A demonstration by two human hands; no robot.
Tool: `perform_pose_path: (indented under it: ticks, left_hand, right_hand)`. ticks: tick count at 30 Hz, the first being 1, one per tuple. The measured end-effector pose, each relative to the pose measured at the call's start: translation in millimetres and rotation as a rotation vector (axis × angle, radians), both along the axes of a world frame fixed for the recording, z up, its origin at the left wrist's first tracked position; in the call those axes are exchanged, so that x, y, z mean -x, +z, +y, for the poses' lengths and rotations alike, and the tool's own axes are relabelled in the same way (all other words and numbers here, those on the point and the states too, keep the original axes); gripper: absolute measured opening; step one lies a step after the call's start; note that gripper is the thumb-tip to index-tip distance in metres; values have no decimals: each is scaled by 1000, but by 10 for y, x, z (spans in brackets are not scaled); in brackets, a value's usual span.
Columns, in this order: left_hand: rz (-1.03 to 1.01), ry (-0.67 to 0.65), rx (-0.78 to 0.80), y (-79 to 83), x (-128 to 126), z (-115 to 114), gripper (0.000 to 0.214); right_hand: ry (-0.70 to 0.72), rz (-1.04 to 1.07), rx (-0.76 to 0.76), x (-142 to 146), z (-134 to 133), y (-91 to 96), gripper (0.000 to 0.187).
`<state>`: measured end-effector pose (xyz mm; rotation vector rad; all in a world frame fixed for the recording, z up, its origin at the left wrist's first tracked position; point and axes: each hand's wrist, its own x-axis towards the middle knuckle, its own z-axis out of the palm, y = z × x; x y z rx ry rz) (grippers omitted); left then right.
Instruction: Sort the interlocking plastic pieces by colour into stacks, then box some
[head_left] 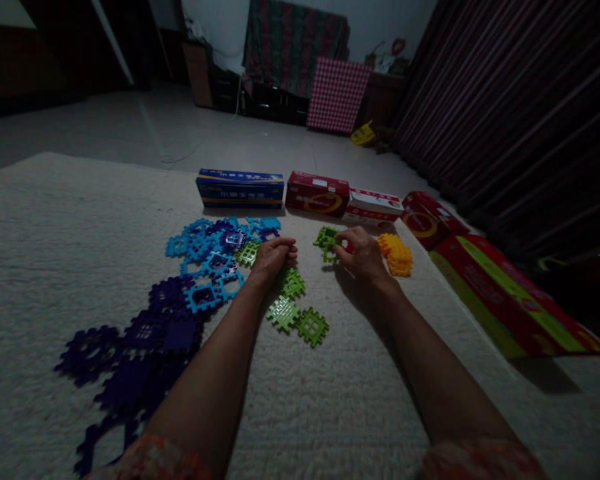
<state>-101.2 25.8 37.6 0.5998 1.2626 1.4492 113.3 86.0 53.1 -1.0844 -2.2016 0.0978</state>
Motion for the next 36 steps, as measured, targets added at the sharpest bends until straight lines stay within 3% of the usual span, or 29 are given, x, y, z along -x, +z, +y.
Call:
perform_pose_path:
  ticks: [10,36]
  left_hand:
    - [-194,-4,-8,113,71,-45,26]
    - [-140,-7,7,67,28,-32,21]
  right_hand:
    - [-141,81,-147,-24,110,-173,14]
    - [-208,-79,-156,58,54,-153,11]
